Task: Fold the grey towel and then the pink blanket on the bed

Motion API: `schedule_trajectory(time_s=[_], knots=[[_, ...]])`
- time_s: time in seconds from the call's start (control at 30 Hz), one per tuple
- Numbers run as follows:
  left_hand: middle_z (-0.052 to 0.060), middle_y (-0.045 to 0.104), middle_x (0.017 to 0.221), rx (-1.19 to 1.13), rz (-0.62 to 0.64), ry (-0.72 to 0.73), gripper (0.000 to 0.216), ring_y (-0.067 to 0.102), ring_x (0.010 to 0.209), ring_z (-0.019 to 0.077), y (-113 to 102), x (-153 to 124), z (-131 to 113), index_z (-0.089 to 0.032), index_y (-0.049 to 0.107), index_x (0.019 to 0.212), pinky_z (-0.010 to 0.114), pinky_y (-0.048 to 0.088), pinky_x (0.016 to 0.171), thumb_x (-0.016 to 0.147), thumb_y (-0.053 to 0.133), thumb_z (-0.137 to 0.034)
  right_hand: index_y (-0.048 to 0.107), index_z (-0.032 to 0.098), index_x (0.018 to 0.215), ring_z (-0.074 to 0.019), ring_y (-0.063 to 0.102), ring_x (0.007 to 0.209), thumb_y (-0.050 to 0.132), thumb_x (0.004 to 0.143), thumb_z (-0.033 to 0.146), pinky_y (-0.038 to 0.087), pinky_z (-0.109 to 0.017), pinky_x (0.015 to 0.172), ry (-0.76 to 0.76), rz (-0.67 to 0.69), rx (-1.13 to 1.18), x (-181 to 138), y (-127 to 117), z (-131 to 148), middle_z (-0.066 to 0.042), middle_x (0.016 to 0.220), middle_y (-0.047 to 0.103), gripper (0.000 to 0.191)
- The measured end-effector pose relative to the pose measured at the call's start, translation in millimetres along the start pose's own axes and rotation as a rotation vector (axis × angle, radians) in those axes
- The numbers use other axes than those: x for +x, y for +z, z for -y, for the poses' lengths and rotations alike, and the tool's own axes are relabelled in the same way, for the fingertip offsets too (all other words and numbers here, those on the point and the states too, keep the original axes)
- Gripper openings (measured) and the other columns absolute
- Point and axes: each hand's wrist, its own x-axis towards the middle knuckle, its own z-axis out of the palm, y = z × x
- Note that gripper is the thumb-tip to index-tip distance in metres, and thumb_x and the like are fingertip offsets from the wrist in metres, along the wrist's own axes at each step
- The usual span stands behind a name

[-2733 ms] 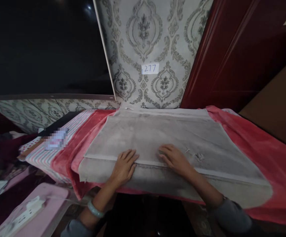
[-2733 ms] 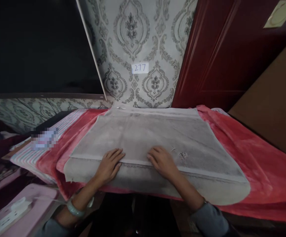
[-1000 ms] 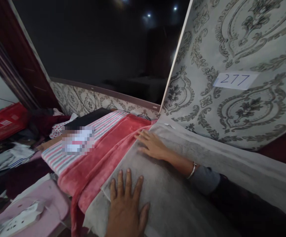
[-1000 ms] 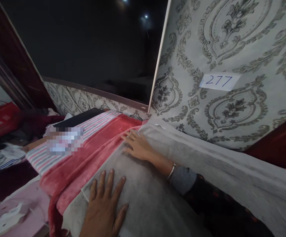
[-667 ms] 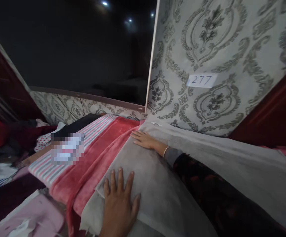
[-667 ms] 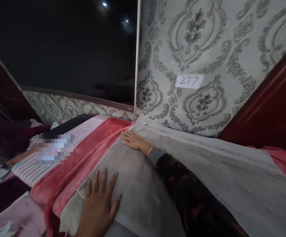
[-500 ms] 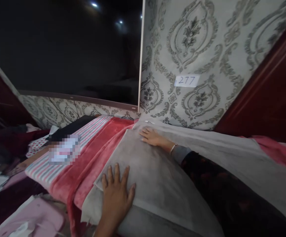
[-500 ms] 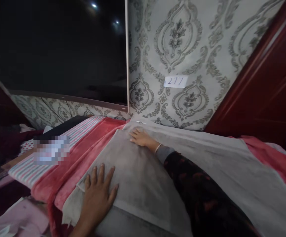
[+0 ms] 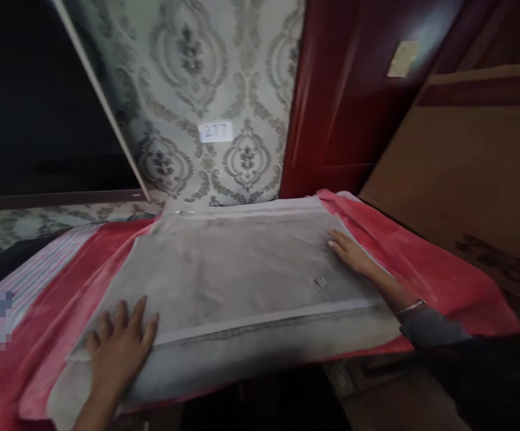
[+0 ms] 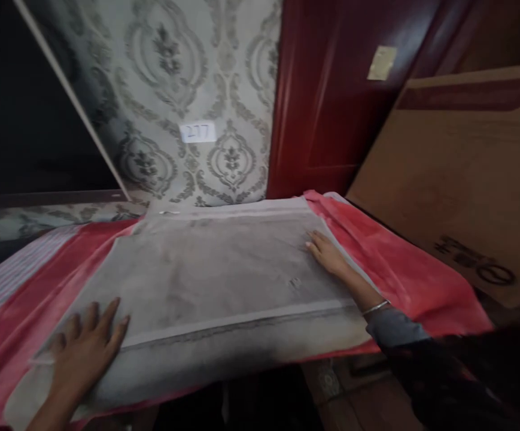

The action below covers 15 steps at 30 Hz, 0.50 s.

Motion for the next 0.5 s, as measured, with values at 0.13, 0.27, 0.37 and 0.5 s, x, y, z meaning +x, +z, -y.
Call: schedule_trajectory(time_s=[0.13, 0.27, 0.37, 0.5], knots=[[0.021, 0.055, 0.144, -0.159, -0.041, 0.22, 0.065, 0.045, 0.138, 0.0422, -6.9, 18.5, -26.0, -0.012, 0.059, 0.136, 0.067, 0.04, 0.106, 0.098, 0.022, -0.05, 0.065, 0.016, 0.131, -0.032, 0.062, 0.119, 0.04, 0.096, 0.052, 0.05, -0.05, 0.104, 0.216, -0.208, 0.074, -59.0, -48.3, -38.4, -0.015, 0.128, 0.067, 0.056], [0.013, 0.057, 0.145, -0.362, -0.033, 0.669, 0.053, 0.051, 0.137, 0.0306, -16.6, 27.7, -109.2, -0.019, 0.058, 0.137, 0.052, 0.043, 0.112, 0.095, 0.038, -0.045, 0.07, 0.02, 0.122, -0.0292, 0.067, 0.107, 0.045, 0.093, 0.047, 0.054, -0.046, 0.096, 0.305, -0.255, 0.105, -99.3, -65.6, -52.3, -0.011, 0.119, 0.072, 0.047], [0.01, 0.052, 0.152, -0.397, 0.102, 0.927, 0.05, 0.048, 0.14, 0.0268, -37.3, 18.1, -191.6, -0.022, 0.056, 0.141, 0.048, 0.041, 0.115, 0.097, 0.039, -0.038, 0.072, 0.02, 0.12, -0.0293, 0.068, 0.106, 0.046, 0.091, 0.041, 0.054, -0.046, 0.095, 0.332, -0.211, 0.111, -115.0, -65.0, -58.2, -0.01, 0.117, 0.073, 0.044], [0.008, 0.043, 0.158, -0.349, 0.24, 1.111, 0.051, 0.038, 0.147, 0.0237, -71.6, 6.2, -291.7, -0.023, 0.05, 0.147, 0.048, 0.029, 0.122, 0.098, 0.038, -0.033, 0.072, 0.021, 0.121, -0.029, 0.068, 0.103, 0.049, 0.088, 0.034, 0.054, -0.045, 0.095, 0.335, -0.167, 0.121, -123.8, -56.7, -65.5, -0.009, 0.113, 0.074, 0.043]])
